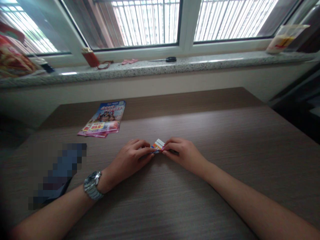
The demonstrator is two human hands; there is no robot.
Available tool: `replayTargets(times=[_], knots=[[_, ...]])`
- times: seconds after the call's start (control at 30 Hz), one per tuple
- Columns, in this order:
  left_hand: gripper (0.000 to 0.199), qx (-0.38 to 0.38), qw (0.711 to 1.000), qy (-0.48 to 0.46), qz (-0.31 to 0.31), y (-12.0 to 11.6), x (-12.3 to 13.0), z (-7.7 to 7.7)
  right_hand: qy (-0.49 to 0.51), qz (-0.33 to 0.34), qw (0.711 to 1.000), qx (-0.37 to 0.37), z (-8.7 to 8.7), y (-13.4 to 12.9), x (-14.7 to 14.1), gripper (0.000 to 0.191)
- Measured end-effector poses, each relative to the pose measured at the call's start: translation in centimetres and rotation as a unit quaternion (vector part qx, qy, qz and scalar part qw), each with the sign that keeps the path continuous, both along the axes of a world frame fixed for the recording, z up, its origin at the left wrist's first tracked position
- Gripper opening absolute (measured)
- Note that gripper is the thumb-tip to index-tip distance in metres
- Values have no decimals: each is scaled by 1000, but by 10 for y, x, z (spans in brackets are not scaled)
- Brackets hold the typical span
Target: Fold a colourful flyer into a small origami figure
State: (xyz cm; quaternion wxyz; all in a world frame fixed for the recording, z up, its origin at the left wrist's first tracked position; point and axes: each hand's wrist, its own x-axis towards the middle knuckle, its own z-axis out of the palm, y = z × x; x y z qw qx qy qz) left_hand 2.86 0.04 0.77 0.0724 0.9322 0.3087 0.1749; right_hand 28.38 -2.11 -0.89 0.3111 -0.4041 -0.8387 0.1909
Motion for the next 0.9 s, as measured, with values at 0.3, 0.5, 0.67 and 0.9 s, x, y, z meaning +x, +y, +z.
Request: replayTargets(times=[0.3, 0.5, 0.67, 0.9], knots=[[17, -11, 1000, -26, 10, 3, 1, 0, -3, -18, 1000, -17, 3, 1, -1, 15], [17, -20, 999, -26, 30, 5, 2, 0, 17, -32, 999, -41, 3, 3, -2, 11], [17, -28, 998, -31, 46, 6, 3, -2, 39, -54, 996, -53, 4, 3, -4, 12], [12, -56, 995, -49, 70, 7, 4, -4, 32, -37, 998, -39, 7, -1, -2, 15]])
